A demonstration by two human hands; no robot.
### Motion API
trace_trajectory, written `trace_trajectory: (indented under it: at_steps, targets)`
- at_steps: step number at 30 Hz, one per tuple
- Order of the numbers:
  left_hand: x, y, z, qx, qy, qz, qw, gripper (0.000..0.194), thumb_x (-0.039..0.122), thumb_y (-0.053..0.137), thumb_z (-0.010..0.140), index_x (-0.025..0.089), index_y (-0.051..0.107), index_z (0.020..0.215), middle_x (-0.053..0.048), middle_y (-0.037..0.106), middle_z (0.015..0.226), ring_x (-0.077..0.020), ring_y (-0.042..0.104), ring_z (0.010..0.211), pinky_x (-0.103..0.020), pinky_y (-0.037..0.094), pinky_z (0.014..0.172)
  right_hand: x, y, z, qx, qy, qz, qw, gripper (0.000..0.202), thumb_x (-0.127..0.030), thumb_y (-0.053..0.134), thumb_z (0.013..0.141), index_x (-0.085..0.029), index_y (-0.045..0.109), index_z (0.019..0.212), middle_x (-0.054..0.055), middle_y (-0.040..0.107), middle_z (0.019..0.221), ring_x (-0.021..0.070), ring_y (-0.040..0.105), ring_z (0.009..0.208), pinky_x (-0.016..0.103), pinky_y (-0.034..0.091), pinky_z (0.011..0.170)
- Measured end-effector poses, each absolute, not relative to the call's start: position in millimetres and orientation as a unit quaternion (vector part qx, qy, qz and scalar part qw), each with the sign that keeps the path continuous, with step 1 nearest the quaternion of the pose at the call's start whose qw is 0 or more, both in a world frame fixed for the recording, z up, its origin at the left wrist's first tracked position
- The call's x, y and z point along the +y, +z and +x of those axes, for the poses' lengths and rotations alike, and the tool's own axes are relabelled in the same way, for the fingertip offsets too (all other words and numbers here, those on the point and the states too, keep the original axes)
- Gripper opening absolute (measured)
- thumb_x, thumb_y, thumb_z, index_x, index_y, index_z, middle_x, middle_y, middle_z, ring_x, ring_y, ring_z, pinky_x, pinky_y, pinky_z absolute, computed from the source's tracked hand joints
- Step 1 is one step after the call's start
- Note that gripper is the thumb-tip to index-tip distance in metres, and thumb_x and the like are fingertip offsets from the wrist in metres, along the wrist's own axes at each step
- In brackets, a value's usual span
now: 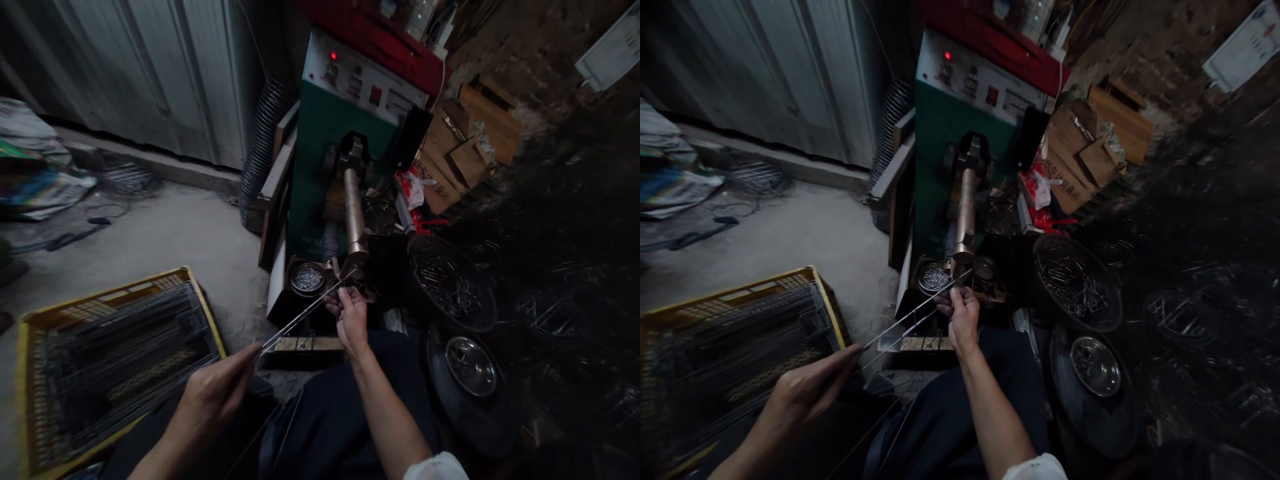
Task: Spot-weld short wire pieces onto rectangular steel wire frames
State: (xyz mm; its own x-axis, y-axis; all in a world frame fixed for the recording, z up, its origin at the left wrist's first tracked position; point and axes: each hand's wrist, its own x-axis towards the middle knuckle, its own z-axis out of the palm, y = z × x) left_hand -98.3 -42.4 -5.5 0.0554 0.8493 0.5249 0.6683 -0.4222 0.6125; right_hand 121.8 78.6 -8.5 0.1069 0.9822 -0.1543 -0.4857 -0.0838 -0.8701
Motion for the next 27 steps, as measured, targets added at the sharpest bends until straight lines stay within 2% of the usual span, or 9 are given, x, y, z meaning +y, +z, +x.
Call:
trace_trajectory:
  at_steps: [4, 10, 17, 22, 25, 27]
  targets:
    - [-39, -5, -96, 0.510, 0.455, 0.726, 0.082, 0.028, 0.030, 0.048, 0.096, 0.013, 0.071, 0.098, -0.010, 0.078, 0.080, -0.0184, 0.074, 0.062, -0.016, 0.055, 0.058, 82, -8, 121, -0.285, 0.601, -0.429, 0.612, 0.032, -0.036, 0.080, 0.073, -0.020, 0.054, 0.083, 0.001, 0.073, 0.075, 0.0153, 0.073, 0.068, 0.020, 0.056, 0.056]
    - [-36, -15, -96, 0.538, 0.460, 0.693, 0.137, 0.029, 0.037, 0.051, 0.093, 0.019, 0.073, 0.098, -0.006, 0.079, 0.083, -0.0203, 0.074, 0.061, -0.020, 0.057, 0.058, 87, -11, 122, -0.291, 0.597, -0.430, 0.611, 0.032, -0.037, 0.079, 0.073, -0.020, 0.054, 0.084, 0.001, 0.072, 0.076, 0.0162, 0.074, 0.068, 0.021, 0.056, 0.055]
    - [-33, -14, -98, 0.521, 0.457, 0.713, 0.109, 0.028, 0.031, 0.051, 0.095, 0.013, 0.072, 0.100, -0.008, 0.079, 0.084, -0.0178, 0.074, 0.064, -0.016, 0.056, 0.062, 89, -8, 119, -0.284, 0.597, -0.429, 0.615, 0.028, -0.033, 0.078, 0.074, -0.020, 0.055, 0.082, 0.000, 0.072, 0.075, 0.0144, 0.073, 0.065, 0.020, 0.056, 0.055]
    - [-35, -9, -97, 0.533, 0.437, 0.712, 0.133, 0.026, 0.031, 0.052, 0.095, 0.015, 0.070, 0.105, -0.006, 0.079, 0.086, -0.0182, 0.074, 0.065, -0.018, 0.056, 0.056, 89, -9, 122, -0.291, 0.606, -0.433, 0.601, 0.028, -0.037, 0.077, 0.075, -0.020, 0.056, 0.082, 0.002, 0.073, 0.076, 0.0147, 0.072, 0.066, 0.022, 0.057, 0.057]
    - [-32, -7, -92, 0.529, 0.423, 0.722, 0.140, 0.027, 0.029, 0.048, 0.096, 0.013, 0.070, 0.104, -0.007, 0.079, 0.083, -0.0194, 0.074, 0.064, -0.020, 0.054, 0.051, 93, -12, 129, -0.307, 0.585, -0.452, 0.600, 0.030, -0.042, 0.077, 0.074, -0.020, 0.059, 0.081, -0.001, 0.071, 0.070, 0.0134, 0.069, 0.059, 0.023, 0.057, 0.056]
    - [-26, -7, -89, 0.522, 0.426, 0.729, 0.117, 0.030, 0.028, 0.048, 0.096, 0.009, 0.070, 0.102, -0.010, 0.078, 0.083, -0.0204, 0.074, 0.063, -0.021, 0.055, 0.054, 98, -13, 134, -0.321, 0.563, -0.468, 0.601, 0.030, -0.044, 0.077, 0.074, -0.020, 0.060, 0.078, -0.004, 0.067, 0.063, 0.0107, 0.063, 0.051, 0.021, 0.053, 0.050]
